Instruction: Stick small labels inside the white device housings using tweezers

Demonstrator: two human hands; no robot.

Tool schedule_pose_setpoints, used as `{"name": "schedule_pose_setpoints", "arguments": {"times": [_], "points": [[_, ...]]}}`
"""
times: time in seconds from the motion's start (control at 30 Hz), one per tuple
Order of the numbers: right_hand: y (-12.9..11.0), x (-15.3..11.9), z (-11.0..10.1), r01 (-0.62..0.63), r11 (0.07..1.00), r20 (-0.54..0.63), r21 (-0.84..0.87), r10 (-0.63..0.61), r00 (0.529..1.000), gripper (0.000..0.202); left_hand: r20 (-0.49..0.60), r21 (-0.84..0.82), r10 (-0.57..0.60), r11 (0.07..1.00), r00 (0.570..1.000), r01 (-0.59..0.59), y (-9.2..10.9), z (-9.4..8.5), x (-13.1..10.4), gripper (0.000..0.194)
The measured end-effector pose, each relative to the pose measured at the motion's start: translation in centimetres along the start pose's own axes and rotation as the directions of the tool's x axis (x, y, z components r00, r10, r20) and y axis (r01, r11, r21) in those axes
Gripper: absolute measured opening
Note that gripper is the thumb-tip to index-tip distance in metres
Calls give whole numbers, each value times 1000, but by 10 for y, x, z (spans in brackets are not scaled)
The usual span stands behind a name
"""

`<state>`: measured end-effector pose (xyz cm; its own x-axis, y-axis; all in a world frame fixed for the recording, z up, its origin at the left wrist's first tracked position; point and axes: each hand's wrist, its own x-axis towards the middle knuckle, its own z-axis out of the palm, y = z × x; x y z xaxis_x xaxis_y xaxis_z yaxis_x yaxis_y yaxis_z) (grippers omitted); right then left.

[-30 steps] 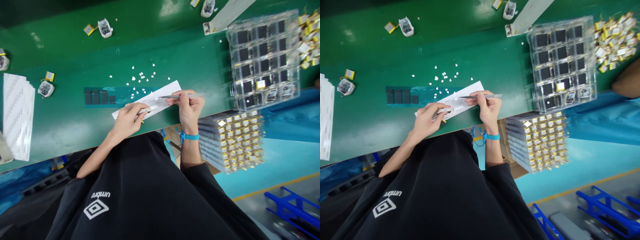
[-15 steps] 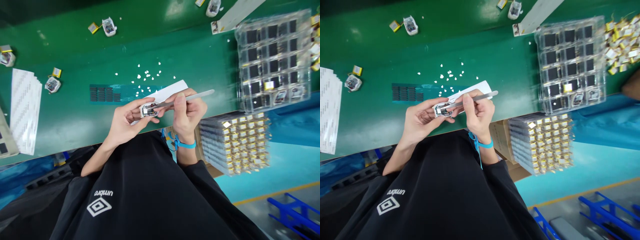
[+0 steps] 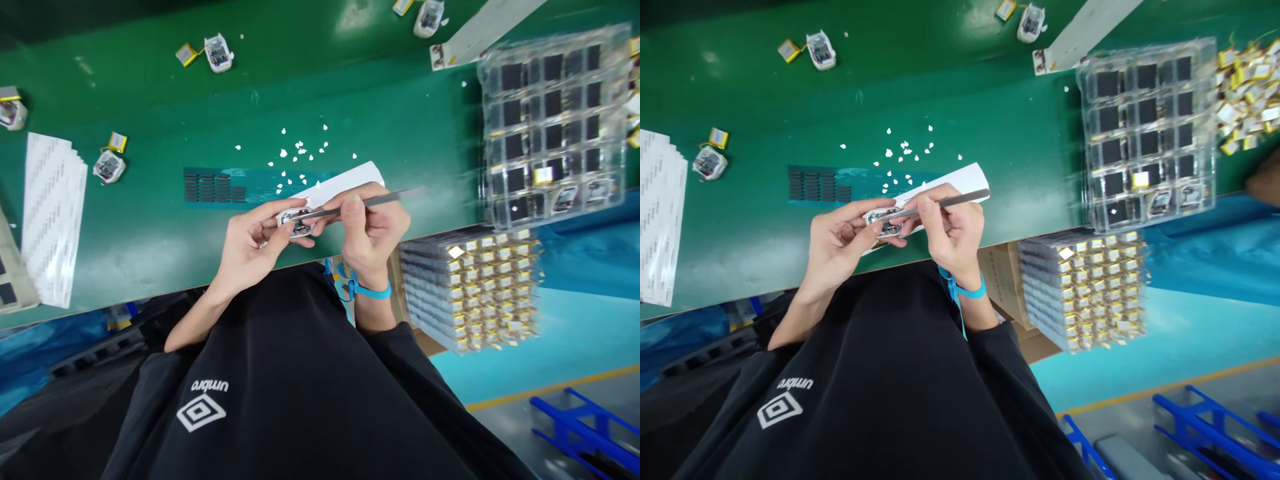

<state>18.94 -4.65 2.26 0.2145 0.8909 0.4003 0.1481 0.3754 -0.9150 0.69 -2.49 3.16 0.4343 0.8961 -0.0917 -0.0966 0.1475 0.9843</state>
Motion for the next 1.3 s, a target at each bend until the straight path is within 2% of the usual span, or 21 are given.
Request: {"name": "schedule_pose_setpoints", "arguments": {"times": [0.13, 0.2, 0.27, 0.33, 0.4, 0.5, 0.57, 0.63, 0.77, 0.87, 0.97, 1.07, 1.13, 1.2, 1.27, 1.3], "points": [[10, -5, 0, -46, 999, 53, -13, 46, 997, 36, -28, 82, -21, 996, 999, 23, -6, -14, -7, 33], [21, -3, 1, -14, 1000, 20, -15, 14, 1000, 34, -106, 183, 24, 983, 994, -4, -11, -26, -11, 33], [33, 3, 3, 69, 988, 61, -135, -61, 996, 26, -201, 330, 111, 943, 973, -39, -17, -39, -13, 31], [43, 10, 8, 157, 945, 220, -287, -95, 971, 22, -224, 491, 217, 867, 950, -82, -22, -50, -12, 28], [51, 18, 13, 200, 912, 358, -358, -64, 931, 26, -170, 647, 293, 754, 941, -118, -28, -59, -10, 26], [55, 23, 22, 183, 922, 441, -342, -15, 897, 30, -128, 809, 389, 574, 912, -131, -35, -65, -7, 25], [56, 24, 26, 158, 929, 457, -333, 12, 890, 31, -122, 855, 439, 503, 890, -130, -40, -66, -7, 24], [55, 24, 29, 127, 932, 456, -340, 45, 889, 31, -99, 872, 452, 469, 887, -142, -43, -65, -8, 23], [55, 24, 33, 100, 933, 453, -346, 73, 889, 27, -50, 884, 414, 442, 909, -152, -45, -63, -10, 22], [60, 22, 40, 184, 921, 456, -343, -7, 890, 25, -29, 890, 394, 429, 919, -156, -45, -63, -8, 24], [68, 17, 49, 320, 861, 477, -395, -106, 873, 27, -37, 904, 378, 406, 925, -130, -46, -64, -5, 27], [71, 17, 53, 361, 813, 451, -457, -137, 882, 34, -26, 916, 364, 381, 931, -123, -44, -65, -2, 28], [64, 23, 50, 352, 803, 368, -482, -178, 912, 34, 22, 921, 341, 359, 940, -152, -36, -65, -1, 27], [50, 31, 43, 345, 808, 263, -478, -244, 934, 32, 96, 907, 333, 360, 938, -221, -19, -64, -1, 25], [34, 35, 37, 336, 850, 187, -406, -282, 941, 29, 147, 843, 362, 442, 921, -308, 2, -64, -2, 23], [27, 34, 34, 314, 886, 161, -342, -274, 948, 28, 134, 778, 381, 531, 915, -336, 12, -64, -2, 22]]}}
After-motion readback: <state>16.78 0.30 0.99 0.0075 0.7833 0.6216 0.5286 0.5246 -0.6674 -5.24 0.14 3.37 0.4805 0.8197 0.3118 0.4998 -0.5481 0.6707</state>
